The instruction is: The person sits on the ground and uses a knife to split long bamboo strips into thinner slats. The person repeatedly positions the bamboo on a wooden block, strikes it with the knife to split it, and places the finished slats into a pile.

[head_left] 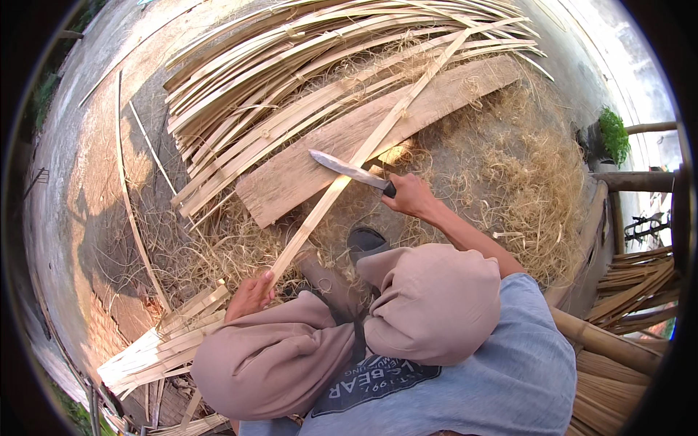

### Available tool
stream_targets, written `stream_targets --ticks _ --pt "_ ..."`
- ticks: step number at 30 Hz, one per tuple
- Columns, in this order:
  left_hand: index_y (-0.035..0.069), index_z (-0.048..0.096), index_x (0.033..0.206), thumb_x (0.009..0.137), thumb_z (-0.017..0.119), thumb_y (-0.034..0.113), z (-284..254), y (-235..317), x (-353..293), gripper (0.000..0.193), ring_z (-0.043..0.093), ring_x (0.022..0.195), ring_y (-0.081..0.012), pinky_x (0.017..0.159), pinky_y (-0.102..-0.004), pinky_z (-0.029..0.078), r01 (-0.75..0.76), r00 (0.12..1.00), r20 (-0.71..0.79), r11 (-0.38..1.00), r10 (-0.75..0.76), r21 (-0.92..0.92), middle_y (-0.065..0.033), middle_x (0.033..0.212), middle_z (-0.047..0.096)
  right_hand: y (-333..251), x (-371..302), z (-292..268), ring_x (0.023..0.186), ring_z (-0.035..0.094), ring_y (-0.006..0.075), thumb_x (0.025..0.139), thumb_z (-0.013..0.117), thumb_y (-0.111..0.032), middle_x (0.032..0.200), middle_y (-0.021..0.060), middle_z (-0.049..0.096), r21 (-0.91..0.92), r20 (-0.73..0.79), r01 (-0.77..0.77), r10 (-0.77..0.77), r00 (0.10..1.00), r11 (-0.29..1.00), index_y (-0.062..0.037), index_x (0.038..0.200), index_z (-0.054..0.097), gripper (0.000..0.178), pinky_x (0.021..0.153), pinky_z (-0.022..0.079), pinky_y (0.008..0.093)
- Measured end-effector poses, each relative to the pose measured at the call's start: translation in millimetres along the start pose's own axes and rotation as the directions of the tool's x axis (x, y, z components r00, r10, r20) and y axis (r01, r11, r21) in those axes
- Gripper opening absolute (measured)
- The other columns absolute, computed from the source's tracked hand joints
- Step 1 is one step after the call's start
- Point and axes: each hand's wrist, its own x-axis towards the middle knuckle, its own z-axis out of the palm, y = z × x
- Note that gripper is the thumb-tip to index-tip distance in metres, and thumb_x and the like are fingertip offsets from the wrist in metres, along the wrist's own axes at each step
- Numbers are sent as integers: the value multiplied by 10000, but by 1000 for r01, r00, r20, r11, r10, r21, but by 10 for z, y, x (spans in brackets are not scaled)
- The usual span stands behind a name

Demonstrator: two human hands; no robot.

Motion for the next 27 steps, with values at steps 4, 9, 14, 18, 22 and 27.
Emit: stream_targets --ticks 4,9,14,18,22,27 --pt "73 625 728 1049 503 600 -208 -332 -325 629 406 457 -73 452 -273 313 49 997 -61 999 -50 -20 45 526 463 914 484 -386 820 719 454 831 691 -365 839 278 721 248 11 -460 472 882 853 28 917 702 402 782 568 533" --pt "78 621 734 1047 517 592 -171 -1 -263 610 426 459 -63 446 -271 318 33 999 -2 998 -33 -45 51 523 469 426 211 -168 825 727 427 850 697 -383 853 256 728 74 55 -232 228 972 970 21 930 711 412 753 575 526" --pt "66 644 805 1036 535 599 -414 -650 -543 591 464 499 -56 462 -267 346 243 963 -53 941 -262 -236 45 583 511 1523 521 -427 892 727 437 850 728 -451 872 252 726 43 -126 -490 491 862 871 -27 983 733 445 825 573 544" --pt "42 667 856 1028 567 580 -268 -285 -344 574 471 505 -71 473 -275 358 56 994 -92 995 -63 -80 31 604 527 1647 799 -804 815 725 419 831 706 -422 795 269 709 109 -123 -500 511 851 859 21 860 714 444 762 576 505" --pt "33 669 783 1008 616 566 -373 -480 -162 581 477 493 -81 468 -295 357 16 958 -286 998 5 69 6 576 546 1091 596 -365 748 716 432 819 722 -412 738 281 682 211 -158 -336 371 915 918 31 803 691 445 731 571 512" --pt "29 677 748 983 660 562 -634 -1023 -986 583 474 493 -77 463 -296 348 220 895 -413 972 -170 78 3 581 572 1107 429 -345 826 722 431 821 742 -414 833 269 716 56 -37 -295 297 954 954 19 875 709 437 801 578 510"
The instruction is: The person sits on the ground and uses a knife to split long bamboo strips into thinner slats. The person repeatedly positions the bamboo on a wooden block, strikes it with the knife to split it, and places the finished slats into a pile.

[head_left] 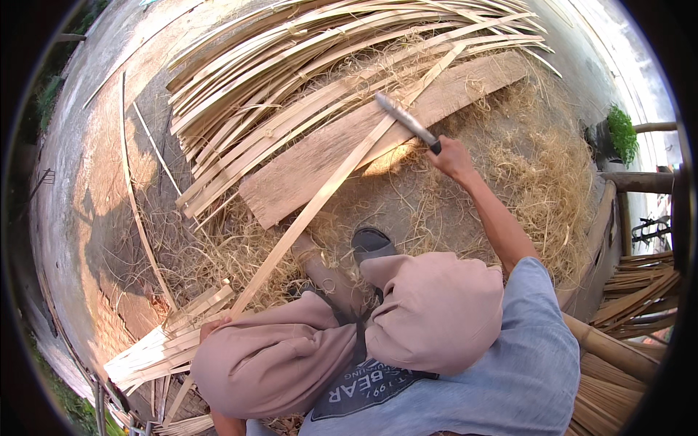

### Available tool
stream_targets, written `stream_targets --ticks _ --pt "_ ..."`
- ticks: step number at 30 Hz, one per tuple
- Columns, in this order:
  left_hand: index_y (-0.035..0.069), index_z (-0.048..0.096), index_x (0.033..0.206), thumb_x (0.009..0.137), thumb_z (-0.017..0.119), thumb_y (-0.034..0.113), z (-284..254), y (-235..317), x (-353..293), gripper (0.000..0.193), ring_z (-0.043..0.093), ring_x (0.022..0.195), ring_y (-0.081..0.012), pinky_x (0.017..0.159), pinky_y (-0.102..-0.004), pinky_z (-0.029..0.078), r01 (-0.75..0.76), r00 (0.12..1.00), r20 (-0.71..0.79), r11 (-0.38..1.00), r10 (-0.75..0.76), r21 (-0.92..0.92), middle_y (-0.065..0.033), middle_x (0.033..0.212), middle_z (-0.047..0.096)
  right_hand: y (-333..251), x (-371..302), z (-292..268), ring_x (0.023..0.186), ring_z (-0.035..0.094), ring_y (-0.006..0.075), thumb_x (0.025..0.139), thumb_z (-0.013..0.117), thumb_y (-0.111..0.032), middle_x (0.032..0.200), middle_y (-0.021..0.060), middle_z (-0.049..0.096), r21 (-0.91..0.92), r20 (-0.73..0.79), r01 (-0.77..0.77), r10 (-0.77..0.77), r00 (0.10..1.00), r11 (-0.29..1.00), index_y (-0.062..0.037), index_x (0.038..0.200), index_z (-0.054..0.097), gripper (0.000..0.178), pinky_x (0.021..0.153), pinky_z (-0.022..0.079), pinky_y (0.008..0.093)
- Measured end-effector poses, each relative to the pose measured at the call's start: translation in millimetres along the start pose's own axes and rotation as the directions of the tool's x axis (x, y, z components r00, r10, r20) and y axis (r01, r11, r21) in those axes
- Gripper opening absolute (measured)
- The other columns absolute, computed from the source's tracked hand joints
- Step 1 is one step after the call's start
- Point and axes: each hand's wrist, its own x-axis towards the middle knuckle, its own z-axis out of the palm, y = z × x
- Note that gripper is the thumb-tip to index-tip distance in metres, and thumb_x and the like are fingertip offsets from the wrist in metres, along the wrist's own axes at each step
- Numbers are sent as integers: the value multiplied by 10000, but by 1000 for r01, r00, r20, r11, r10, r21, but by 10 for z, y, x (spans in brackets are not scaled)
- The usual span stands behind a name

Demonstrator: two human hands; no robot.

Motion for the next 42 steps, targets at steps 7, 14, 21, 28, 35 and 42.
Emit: stream_targets --ticks 7,14,21,28,35,42 --pt "39 681 769 978 680 530 209 322 253 534 476 496 -75 462 -291 351 -105 994 -18 994 105 -23 9 586 571 152 561 -342 896 726 439 836 710 -460 893 263 731 51 -132 -119 125 983 992 6 944 724 479 823 580 510" --pt "48 684 791 974 701 499 58 22 241 486 477 499 -74 462 -286 354 -80 994 -69 997 79 -12 15 591 570 141 -27 103 773 722 422 846 692 -395 816 253 719 6 -80 35 -34 996 999 33 1033 717 468 758 575 486" --pt "58 688 813 970 722 467 -180 -733 364 439 478 502 -72 461 -281 356 -181 972 -157 982 172 -47 21 596 569 861 518 -844 609 708 255 892 607 -620 625 132 674 335 -217 -389 472 854 858 2 697 641 653 648 556 414" --pt "100 749 1093 922 786 385 1131 1782 663 334 537 576 -126 528 -328 406 -542 830 -193 839 523 -55 -53 741 668 -532 -272 34 785 700 435 1004 549 -596 756 247 673 209 -143 -46 77 987 977 -3 883 613 608 701 520 519" --pt "226 722 1310 936 747 376 1536 1827 806 404 602 649 -287 618 -423 478 -723 514 -257 574 819 384 -106 745 551 -327 -81 130 826 688 473 1027 465 -605 785 304 672 261 -122 -240 279 952 935 52 951 666 692 766 510 529" --pt "194 738 1281 999 640 455 1554 1821 731 396 653 705 -335 649 -438 504 -695 612 -217 648 761 312 -144 804 666 -1444 -1299 475 707 671 396 993 615 -551 692 222 638 417 120 183 -253 960 891 -2 910 635 555 651 505 493"
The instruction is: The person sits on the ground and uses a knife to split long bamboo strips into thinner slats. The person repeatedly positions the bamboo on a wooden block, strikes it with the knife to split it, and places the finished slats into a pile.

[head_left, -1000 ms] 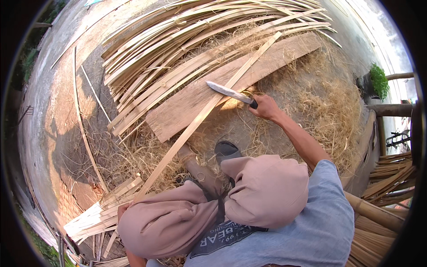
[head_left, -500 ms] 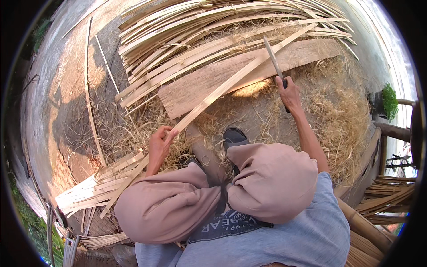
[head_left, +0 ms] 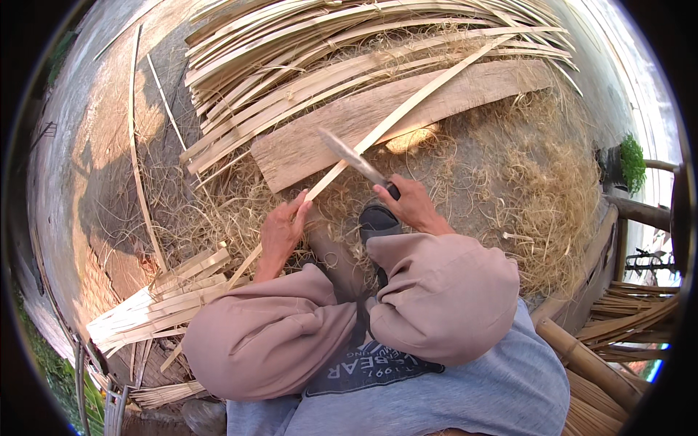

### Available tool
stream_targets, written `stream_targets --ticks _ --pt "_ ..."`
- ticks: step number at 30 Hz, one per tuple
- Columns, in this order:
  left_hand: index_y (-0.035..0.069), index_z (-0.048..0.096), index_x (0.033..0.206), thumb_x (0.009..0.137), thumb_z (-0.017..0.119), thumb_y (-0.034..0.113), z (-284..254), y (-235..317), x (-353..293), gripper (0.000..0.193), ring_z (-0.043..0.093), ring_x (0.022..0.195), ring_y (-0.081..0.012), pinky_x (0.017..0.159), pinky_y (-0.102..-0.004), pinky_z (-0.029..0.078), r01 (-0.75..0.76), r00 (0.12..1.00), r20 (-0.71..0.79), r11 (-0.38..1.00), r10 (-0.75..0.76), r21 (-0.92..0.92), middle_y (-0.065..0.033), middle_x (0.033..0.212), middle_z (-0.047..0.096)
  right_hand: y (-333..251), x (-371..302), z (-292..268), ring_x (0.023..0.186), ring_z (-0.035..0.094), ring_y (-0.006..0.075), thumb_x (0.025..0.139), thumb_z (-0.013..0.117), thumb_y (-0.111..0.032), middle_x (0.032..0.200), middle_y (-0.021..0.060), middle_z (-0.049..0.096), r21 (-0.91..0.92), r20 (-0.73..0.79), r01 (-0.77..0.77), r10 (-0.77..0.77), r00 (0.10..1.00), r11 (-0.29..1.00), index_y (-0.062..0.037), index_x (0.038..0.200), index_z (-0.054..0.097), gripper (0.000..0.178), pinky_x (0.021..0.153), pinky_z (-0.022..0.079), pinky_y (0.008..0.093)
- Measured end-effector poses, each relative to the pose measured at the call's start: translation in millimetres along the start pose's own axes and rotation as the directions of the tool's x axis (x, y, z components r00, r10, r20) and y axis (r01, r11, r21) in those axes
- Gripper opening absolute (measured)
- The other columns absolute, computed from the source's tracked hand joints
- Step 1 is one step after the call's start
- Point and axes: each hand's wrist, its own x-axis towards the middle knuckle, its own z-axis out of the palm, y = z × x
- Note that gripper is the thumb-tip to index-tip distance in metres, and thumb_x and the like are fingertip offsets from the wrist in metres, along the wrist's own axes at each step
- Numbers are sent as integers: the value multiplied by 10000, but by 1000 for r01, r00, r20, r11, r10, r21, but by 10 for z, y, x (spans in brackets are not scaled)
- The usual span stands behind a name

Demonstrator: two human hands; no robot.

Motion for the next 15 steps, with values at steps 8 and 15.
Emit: stream_targets --ticks 8,15 --pt "110 746 1250 1034 601 473 -222 265 207 447 582 641 -148 660 -349 484 248 941 265 962 -211 -113 -113 688 660 807 523 -811 577 634 375 969 651 -559 611 190 606 -180 -372 -140 65 926 974 1 792 608 588 576 495 479" --pt "104 758 1229 1041 585 487 -140 122 193 460 548 649 -127 659 -322 471 205 962 219 962 -164 -181 -90 650 586 140 349 -192 602 652 352 975 632 -568 639 193 622 -118 -164 29 -49 985 993 -10 815 628 581 584 504 481"
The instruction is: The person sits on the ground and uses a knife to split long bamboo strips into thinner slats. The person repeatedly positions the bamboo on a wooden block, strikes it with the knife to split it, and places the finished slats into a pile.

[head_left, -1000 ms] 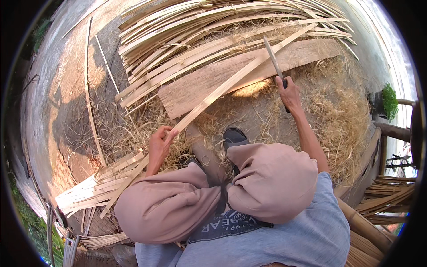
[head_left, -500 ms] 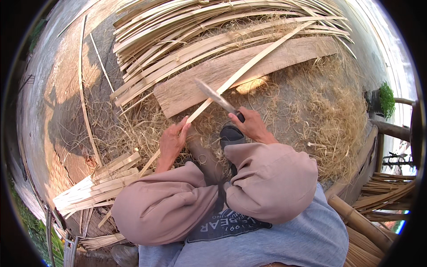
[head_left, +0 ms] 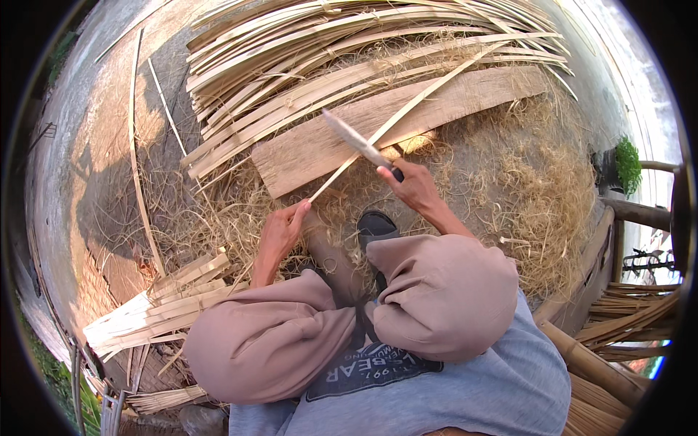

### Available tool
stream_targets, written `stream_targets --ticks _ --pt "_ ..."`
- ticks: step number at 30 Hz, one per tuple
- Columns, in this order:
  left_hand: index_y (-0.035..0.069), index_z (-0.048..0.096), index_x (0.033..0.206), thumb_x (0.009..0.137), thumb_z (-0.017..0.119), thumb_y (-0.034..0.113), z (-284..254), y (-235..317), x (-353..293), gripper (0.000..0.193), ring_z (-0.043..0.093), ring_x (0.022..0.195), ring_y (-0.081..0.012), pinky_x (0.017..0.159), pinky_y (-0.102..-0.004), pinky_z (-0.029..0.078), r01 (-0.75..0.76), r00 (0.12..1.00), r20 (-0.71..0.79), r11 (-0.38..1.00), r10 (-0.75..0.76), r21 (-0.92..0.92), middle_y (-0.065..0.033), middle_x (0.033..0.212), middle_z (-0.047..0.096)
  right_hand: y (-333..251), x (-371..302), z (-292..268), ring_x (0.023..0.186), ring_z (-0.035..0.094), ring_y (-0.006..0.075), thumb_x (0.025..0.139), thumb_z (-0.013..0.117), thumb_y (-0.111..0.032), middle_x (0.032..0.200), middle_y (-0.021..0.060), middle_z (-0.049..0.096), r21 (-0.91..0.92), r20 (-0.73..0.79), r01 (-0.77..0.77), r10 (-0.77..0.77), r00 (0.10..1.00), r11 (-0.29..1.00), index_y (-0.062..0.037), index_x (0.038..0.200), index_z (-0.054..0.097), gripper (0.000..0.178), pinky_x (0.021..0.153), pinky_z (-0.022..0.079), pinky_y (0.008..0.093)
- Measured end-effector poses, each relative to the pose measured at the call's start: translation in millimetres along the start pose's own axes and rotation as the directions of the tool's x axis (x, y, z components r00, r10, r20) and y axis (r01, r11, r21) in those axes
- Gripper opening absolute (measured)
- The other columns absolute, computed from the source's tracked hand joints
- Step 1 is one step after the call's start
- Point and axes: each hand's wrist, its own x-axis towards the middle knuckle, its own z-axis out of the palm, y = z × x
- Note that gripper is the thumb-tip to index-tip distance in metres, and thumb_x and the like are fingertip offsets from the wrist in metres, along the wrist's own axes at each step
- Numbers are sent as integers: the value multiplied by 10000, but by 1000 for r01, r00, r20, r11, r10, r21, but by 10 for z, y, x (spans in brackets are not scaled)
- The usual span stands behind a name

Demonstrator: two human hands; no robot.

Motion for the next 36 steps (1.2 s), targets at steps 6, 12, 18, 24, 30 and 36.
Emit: stream_targets --ticks 6,12,18,24,30,36 --pt "79 769 1194 1051 552 514 -28 -85 98 507 558 669 -138 676 -350 486 -10 991 132 988 31 -156 -84 660 624 397 -157 -99 620 668 333 977 616 -590 640 162 623 6 -75 -106 106 992 994 -28 789 620 592 566 492 471" --pt "73 773 1184 1072 566 416 -52 -105 3 416 454 667 -92 660 -292 435 -11 999 46 993 16 -120 8 652 460 872 667 -610 551 610 280 987 606 -577 568 147 573 -47 -254 -268 248 935 962 -22 733 610 610 530 466 439" --pt "62 753 1208 1059 599 396 -682 -694 -685 397 501 682 -125 656 -320 451 133 990 44 990 -131 -39 -61 675 604 669 297 -348 563 630 294 977 619 -592 568 149 578 -122 -37 -14 9 999 992 -35 744 596 604 530 465 448" --pt "65 728 1258 1009 687 362 -1027 -1775 -1466 390 492 687 -107 640 -298 419 97 991 -82 991 -104 -88 -27 696 589 1788 917 -1475 586 650 316 997 533 -626 595 184 604 42 -342 -510 492 801 859 21 708 628 715 598 477 462" --pt "101 732 1268 945 756 342 -461 -741 -640 403 607 673 -167 646 -326 467 14 997 -82 994 -5 110 -102 779 690 11 38 -103 567 615 339 979 638 -550 646 186 635 53 143 -103 94 985 993 -9 811 628 567 568 485 469" --pt "117 737 1266 933 766 326 -388 -687 -632 394 664 707 -214 679 -349 510 12 992 -127 985 10 169 -128 835 739 377 -93 85 583 617 298 993 569 -617 636 125 593 -32 82 -49 52 995 998 -34 848 602 602 568 479 462"
